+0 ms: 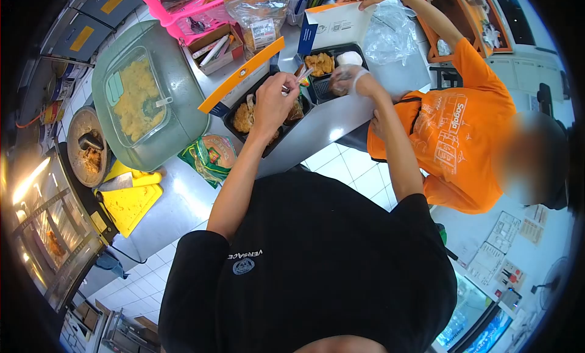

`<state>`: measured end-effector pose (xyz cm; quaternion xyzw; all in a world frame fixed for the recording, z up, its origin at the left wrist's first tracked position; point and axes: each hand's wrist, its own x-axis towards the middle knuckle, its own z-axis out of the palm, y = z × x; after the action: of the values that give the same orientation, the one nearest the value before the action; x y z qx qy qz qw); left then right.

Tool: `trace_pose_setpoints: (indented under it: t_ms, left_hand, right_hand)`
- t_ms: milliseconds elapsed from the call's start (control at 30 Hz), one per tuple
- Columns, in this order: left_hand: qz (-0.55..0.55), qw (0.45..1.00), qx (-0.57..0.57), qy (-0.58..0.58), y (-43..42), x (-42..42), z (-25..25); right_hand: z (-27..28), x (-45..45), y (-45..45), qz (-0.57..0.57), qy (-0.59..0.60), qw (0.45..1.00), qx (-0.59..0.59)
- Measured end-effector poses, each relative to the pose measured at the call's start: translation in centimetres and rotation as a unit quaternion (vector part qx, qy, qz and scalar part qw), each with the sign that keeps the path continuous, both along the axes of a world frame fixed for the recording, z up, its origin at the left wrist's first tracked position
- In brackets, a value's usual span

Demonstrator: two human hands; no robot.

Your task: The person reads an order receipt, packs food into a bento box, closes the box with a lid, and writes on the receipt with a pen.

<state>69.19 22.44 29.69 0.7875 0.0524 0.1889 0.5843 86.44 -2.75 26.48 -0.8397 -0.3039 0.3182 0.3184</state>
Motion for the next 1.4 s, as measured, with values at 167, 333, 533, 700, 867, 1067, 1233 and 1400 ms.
trace_pose_setpoints:
  t_ms: [167, 333, 533, 700, 867, 1067, 1233, 1400]
  left_hand:
    - [-0.007, 1.000, -0.013, -0.011, 0.5, -0.2, -0.2]
    - [0.004, 1.000, -0.014, -0.008, 0.7, -0.8, 0.0]
    - [0.002, 0.999, -0.036, 0.011, 0.4, -0.8, -0.2]
    - [-0.008, 0.999, -0.046, 0.012, 0.0, 0.3, -0.1]
    - [-0.037, 0.999, -0.030, 0.002, -1.1, 3.8, -0.9]
    - [-0.122, 0.992, 0.038, -0.021, -5.9, 10.6, -1.8]
    - [-0.219, 0.960, 0.140, -0.103, -12.4, 15.0, -3.0]
    - [-0.225, 0.922, 0.315, 0.006, -15.1, 15.0, -7.9]
  right_hand:
    - [0.0, -1.7, 4.7, -0.002, 0.013, 0.994, -0.109]
    - [-0.6, -1.6, 3.4, -0.005, -0.089, 0.993, -0.079]
    - [-2.7, -3.0, 1.1, -0.079, -0.193, 0.978, -0.015]
    - [-3.1, -4.8, 3.4, -0.072, -0.301, 0.942, -0.133]
    - [-2.4, -5.4, 0.8, -0.094, -0.349, 0.932, -0.030]
    - [-3.8, -9.4, -4.5, -0.452, -0.157, 0.867, 0.141]
    - [-3.5, -16.0, -4.7, -0.537, -0.016, 0.822, 0.186]
    - [-2.8, -18.8, -3.3, -0.558, 0.044, 0.806, 0.194]
